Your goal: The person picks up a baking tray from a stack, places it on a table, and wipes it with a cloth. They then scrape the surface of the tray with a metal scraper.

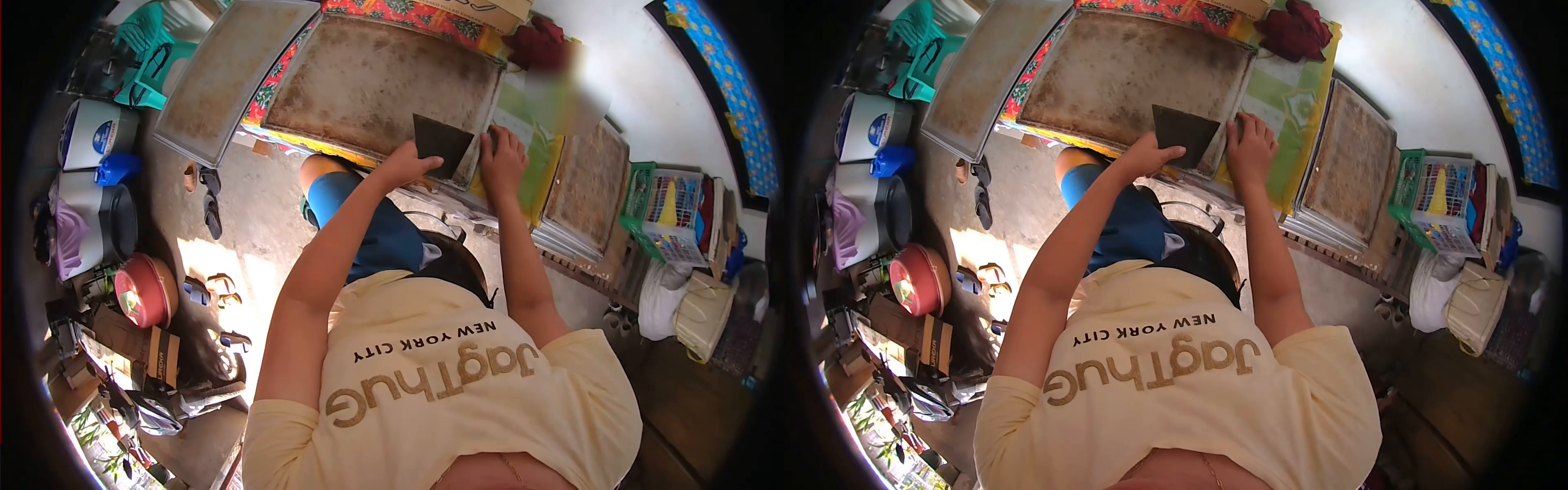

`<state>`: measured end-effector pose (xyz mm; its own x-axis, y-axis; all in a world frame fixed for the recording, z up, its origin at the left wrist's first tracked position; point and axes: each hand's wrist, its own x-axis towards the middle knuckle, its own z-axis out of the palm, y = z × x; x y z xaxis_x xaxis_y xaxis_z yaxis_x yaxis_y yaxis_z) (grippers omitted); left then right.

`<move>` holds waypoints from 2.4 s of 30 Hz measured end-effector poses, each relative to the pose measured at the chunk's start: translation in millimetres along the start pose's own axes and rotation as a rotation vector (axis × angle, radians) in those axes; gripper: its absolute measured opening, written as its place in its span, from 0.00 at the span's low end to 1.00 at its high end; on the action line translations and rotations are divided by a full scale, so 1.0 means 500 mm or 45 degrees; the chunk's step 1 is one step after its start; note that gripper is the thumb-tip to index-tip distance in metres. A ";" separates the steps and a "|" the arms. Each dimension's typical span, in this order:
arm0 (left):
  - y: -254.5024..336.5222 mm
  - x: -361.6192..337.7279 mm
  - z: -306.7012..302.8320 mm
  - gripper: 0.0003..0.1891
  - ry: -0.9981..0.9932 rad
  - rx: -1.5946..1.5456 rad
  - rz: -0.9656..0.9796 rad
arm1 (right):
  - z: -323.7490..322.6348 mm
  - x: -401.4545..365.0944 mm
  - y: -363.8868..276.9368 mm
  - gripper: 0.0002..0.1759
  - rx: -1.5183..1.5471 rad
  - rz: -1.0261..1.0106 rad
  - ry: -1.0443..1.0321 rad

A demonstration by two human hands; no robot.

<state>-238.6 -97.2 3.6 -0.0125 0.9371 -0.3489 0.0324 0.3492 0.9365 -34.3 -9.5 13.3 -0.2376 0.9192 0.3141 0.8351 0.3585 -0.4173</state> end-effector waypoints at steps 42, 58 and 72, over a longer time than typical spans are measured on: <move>0.047 -0.027 0.009 0.09 -0.040 -0.044 -0.119 | 0.036 0.005 0.016 0.18 -0.131 0.096 0.051; 0.022 -0.015 0.009 0.10 -0.076 -0.038 -0.122 | 0.037 0.004 0.011 0.17 -0.160 0.062 0.071; 0.033 -0.023 0.020 0.14 -0.021 0.019 -0.134 | 0.038 0.004 0.021 0.18 -0.177 0.076 0.025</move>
<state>-227.9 -102.0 22.6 0.0000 0.8951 -0.4459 0.0467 0.4455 0.8941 -35.4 -0.5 -6.9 -0.1767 0.9344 0.3092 0.9084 0.2758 -0.3142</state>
